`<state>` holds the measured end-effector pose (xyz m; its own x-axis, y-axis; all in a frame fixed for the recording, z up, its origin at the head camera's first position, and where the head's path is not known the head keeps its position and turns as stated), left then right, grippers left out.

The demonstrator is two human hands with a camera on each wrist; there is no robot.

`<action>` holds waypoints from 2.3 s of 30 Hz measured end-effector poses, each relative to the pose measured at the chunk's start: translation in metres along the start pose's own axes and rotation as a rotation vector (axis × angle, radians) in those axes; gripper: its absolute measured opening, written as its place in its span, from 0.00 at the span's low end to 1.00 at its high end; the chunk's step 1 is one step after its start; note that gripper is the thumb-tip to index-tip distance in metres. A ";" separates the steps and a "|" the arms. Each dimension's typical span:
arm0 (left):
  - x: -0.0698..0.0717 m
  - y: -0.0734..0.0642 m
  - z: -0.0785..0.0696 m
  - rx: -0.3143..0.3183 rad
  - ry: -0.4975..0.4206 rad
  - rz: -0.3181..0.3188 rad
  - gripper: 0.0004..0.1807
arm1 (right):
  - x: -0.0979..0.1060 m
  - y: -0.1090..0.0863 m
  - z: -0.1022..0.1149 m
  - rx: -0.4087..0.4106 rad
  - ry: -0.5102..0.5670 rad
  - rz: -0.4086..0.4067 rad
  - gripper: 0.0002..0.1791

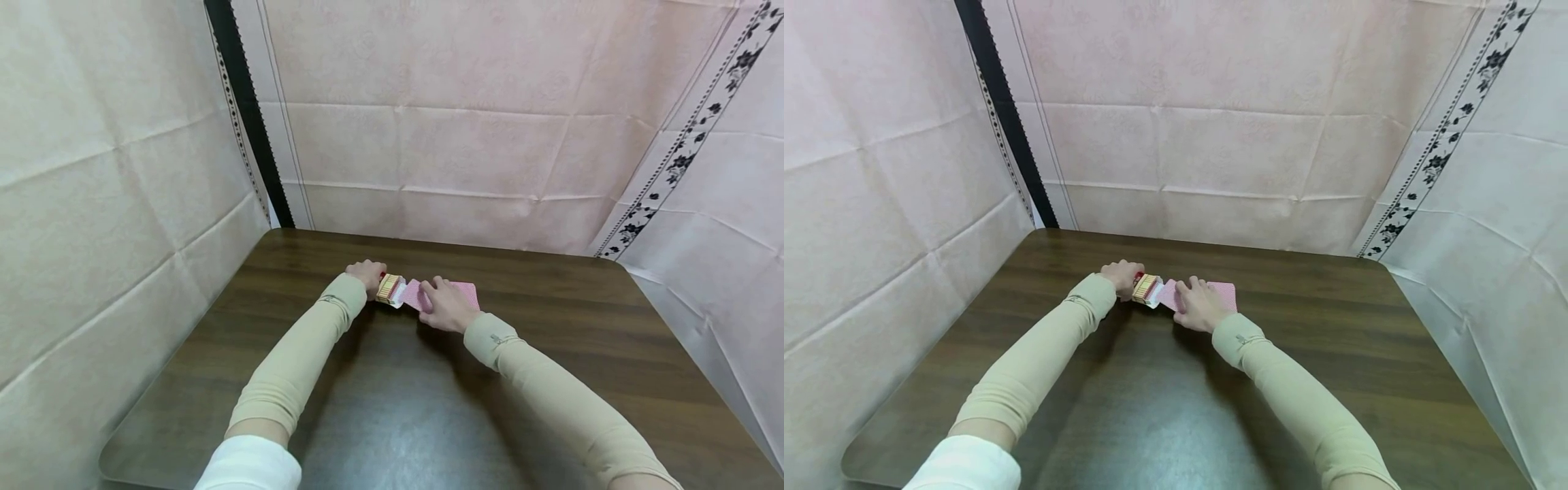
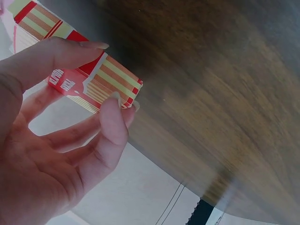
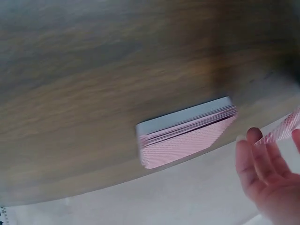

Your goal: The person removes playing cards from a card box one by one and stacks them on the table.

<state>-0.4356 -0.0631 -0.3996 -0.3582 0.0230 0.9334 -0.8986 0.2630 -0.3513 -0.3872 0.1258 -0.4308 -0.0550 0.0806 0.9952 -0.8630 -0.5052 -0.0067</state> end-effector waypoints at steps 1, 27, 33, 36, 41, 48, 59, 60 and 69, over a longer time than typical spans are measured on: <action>0.000 0.000 0.001 0.002 -0.005 0.007 0.24 | 0.000 -0.001 -0.003 -0.018 -0.003 -0.011 0.28; -0.001 -0.004 0.001 -0.001 -0.002 0.021 0.25 | -0.008 -0.016 -0.052 -0.542 -0.050 0.009 0.34; 0.001 -0.011 -0.001 -0.006 0.002 0.013 0.25 | -0.009 -0.014 -0.050 -0.536 -0.033 0.023 0.35; 0.001 -0.011 -0.001 -0.009 0.000 0.010 0.24 | -0.010 -0.014 -0.049 -0.538 -0.028 0.046 0.36; -0.002 -0.004 0.001 -0.008 -0.008 0.007 0.24 | -0.004 -0.012 -0.039 -0.429 -0.034 -0.024 0.31; -0.005 0.004 -0.003 -0.003 0.005 0.015 0.25 | 0.001 -0.001 0.002 0.033 -0.005 -0.024 0.26; -0.001 -0.004 -0.022 -0.089 0.033 0.016 0.22 | -0.016 0.018 0.025 0.029 -0.082 0.186 0.29; -0.001 -0.004 -0.022 -0.087 0.034 0.019 0.23 | -0.016 0.018 0.026 0.034 -0.081 0.179 0.29; -0.003 -0.003 -0.012 -0.067 0.041 0.014 0.16 | -0.009 0.014 0.029 0.090 0.016 0.075 0.24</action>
<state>-0.4284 -0.0524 -0.4007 -0.3588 0.0658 0.9311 -0.8740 0.3266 -0.3599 -0.3845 0.0929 -0.4366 -0.1264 0.0535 0.9905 -0.8078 -0.5850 -0.0714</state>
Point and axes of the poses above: each hand's wrist, its own y-axis towards the middle knuckle, its own x-axis out of the back of the hand, z = x × y, the point moved 3 cm from there along y, towards the middle knuckle, and after that the axes turned 10 degrees about z, right-handed, at the moved point
